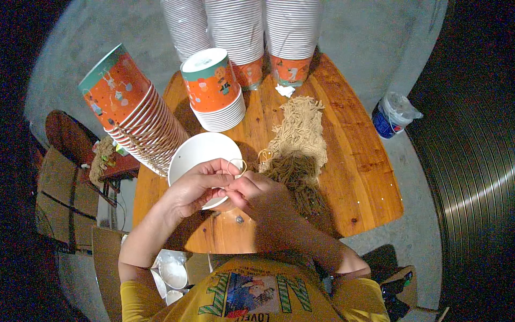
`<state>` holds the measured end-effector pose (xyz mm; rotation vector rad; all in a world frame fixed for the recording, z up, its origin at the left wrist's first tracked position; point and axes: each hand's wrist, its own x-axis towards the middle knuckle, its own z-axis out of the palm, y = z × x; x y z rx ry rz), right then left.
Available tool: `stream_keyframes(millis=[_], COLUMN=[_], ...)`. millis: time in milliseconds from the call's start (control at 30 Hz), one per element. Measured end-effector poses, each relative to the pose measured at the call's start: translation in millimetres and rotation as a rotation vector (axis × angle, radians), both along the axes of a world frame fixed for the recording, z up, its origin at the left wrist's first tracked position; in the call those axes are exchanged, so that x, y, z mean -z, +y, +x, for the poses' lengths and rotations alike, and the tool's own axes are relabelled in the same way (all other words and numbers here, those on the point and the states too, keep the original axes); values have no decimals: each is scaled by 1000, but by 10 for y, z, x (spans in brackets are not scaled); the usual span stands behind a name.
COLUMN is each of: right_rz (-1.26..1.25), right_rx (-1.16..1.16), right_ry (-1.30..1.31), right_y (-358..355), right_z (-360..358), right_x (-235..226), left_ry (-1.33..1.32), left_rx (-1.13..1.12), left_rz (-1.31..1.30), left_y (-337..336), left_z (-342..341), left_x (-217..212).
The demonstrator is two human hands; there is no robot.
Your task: The person is packaging dried fibrous material into paper cups and securing them with a string.
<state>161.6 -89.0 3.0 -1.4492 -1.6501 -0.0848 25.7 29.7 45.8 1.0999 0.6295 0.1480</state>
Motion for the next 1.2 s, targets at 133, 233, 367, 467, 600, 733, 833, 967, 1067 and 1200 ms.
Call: stream_keyframes(millis=[133,233,367,467,600,733,833,967,1067,1200], right_rz=[-115,-342,-486,-639,-508,-348,-289,25,-182,-230], right_rx=[-212,-498,-520,-300,-357,-289,-174,-80,-160,-213], right_ry=[405,1086,1277,856,758,479,255,189,625,693], right_y=[-58,-155,-259,-175,-61,35,58,58,20,62], right_z=[33,278,391,423,390,380,360,288,215,219], right_x=[-51,4,-250,-295,-213,-36,22,-23,-91,-6], left_ry=[-53,-30,-16,-33,-45,-30,-28,-77,-97,-143], left_rx=[-22,-14,10,7,13,3,38,-13,4,33], left_rz=[7,82,222,335,628,947,1148,1401,1437,1467], left_y=[22,18,14,-2,-44,-139,-182,-180,-191,-191], left_z=[-8,10,10,38,40,34,40,58,67,103], left_x=[66,42,23,7,-6,-71,-107,-80,-94,-105])
